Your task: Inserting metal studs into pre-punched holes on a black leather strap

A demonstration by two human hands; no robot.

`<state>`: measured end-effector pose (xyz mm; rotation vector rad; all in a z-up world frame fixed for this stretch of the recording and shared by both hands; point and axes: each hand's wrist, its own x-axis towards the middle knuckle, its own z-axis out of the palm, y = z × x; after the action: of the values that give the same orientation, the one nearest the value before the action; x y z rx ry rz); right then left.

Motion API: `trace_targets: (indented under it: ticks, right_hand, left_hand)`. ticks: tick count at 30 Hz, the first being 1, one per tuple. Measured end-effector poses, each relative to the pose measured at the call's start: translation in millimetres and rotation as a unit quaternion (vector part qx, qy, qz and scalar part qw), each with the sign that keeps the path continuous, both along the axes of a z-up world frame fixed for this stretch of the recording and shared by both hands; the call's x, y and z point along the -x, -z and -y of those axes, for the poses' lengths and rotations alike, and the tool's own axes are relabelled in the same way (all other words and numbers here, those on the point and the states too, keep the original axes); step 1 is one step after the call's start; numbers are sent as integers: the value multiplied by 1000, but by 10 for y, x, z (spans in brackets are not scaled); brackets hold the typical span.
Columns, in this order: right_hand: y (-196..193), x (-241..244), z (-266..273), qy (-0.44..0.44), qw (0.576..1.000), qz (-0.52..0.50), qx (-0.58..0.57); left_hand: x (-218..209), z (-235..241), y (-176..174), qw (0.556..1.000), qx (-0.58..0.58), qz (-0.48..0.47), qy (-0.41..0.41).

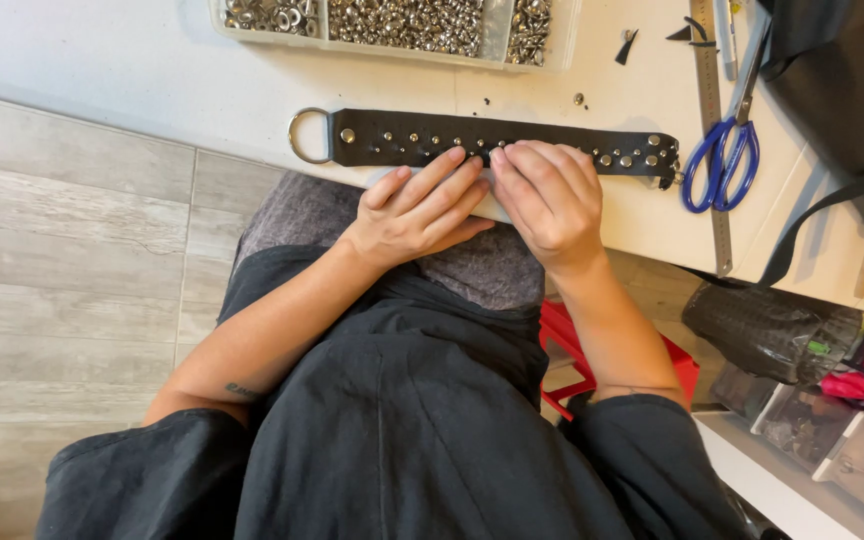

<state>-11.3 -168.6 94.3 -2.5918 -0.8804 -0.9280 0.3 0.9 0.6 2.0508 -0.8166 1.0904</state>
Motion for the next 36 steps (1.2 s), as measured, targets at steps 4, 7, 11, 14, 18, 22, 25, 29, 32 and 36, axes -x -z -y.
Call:
trace_targets:
  ticks: [4, 7, 11, 14, 18, 22, 25, 29, 32, 36]
  right_hand:
    - [-104, -6, -46, 2, 999, -7, 48]
    - [-127, -61, 105, -17, 998, -59, 13]
    - [-137, -70, 509, 69, 991, -112, -16]
    - [-248, -109, 573, 171, 971, -167, 34]
    - [-308, -135, 528, 169, 970, -172, 39]
    - [-218, -107, 506, 162, 976, -138, 45]
    - [52, -37, 440, 91, 982, -137, -95]
    - [-63, -101, -107, 48, 977, -146, -151]
    - [-142, -125, -233, 50, 984, -120, -119]
    - [-189, -125, -252, 28, 986, -113, -117]
  left_hand:
    - [22, -10, -1, 1000, -3, 0, 2]
    - [-18, -15, -7, 1000, -5, 5, 6]
    - [-63, -194, -7, 998, -42, 28, 33]
    - [-44, -356, 39, 995, -92, 27, 31]
    - [-126, -440, 88, 995, -99, 28, 4]
    - [-137, -375, 125, 994, -97, 42, 8]
    - [-100, -278, 154, 999, -16, 27, -28]
    - [-108, -268, 125, 999, -15, 21, -28]
    - [-94, -282, 130, 1000, -14, 12, -25]
    - [-95, -285, 120, 1000, -15, 7, -24]
